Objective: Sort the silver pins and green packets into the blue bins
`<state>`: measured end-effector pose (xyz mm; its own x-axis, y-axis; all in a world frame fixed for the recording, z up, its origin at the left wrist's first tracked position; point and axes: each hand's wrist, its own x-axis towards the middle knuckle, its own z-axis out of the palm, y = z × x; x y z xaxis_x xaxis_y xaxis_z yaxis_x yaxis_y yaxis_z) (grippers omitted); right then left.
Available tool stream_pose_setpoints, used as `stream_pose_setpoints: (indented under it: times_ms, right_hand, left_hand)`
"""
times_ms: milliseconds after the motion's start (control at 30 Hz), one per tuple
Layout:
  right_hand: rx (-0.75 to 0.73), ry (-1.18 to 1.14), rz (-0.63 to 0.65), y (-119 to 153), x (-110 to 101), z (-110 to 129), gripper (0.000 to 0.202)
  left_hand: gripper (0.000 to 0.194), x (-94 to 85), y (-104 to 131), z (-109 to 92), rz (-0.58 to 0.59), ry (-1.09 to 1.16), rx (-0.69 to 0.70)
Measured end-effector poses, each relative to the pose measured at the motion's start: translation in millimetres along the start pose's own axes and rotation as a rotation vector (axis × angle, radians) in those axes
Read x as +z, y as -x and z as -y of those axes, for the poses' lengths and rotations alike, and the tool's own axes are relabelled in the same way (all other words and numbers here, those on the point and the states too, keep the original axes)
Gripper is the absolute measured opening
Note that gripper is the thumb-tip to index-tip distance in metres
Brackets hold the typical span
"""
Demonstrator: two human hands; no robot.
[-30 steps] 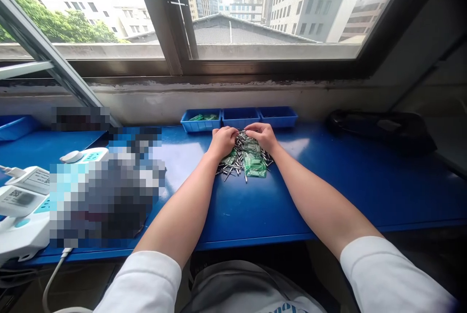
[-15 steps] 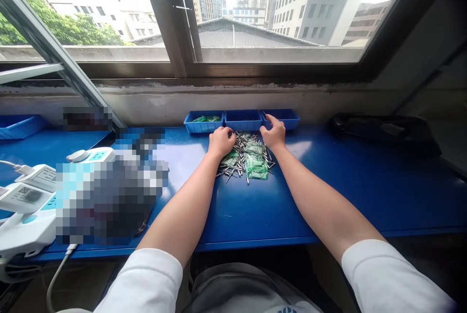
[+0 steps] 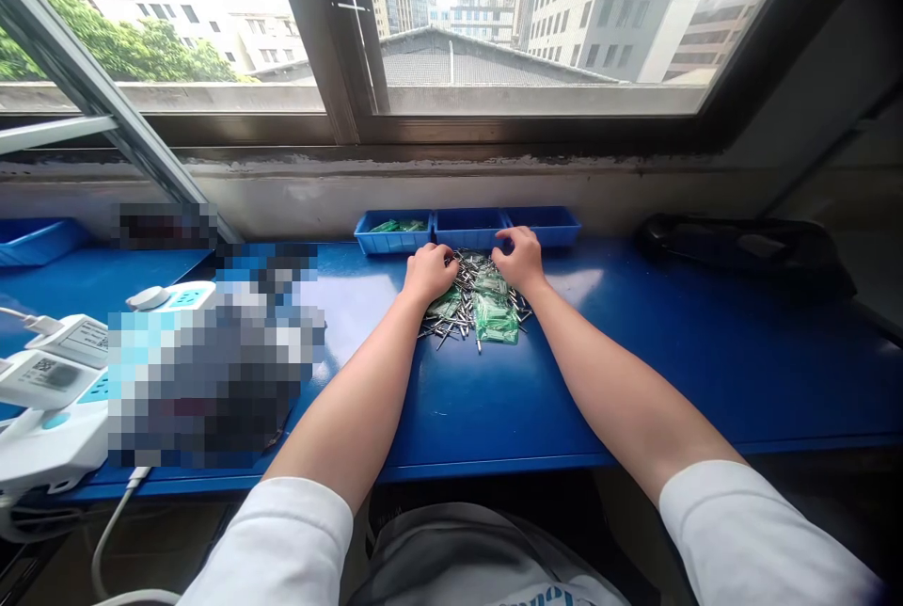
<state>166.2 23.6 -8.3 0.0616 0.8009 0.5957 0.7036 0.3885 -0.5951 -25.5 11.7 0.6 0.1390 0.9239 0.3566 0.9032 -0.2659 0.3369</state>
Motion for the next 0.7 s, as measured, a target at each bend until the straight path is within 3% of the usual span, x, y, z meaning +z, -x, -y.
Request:
stream_pose_setpoints:
  times_ms: [100, 267, 700]
  right_hand:
    - [-0.076, -0.017, 0.14, 2.7, 4.2, 4.0, 0.023]
    - [-0.067, 0.09, 0.292, 3.9, 13.5, 0.8, 0.03]
    - [-0.082, 0.075, 0.323, 2.4, 6.6, 5.9, 0.015]
  left_hand:
    - [0.029, -1.2, 0.3, -0.8, 0.009, 0.001, 0.001]
    - [0.028, -2.4, 1.2, -1.9, 0.015, -0.003, -0.005]
    - [0.028, -2.0, 2.3, -3.2, -0.011, 0.017, 0.059]
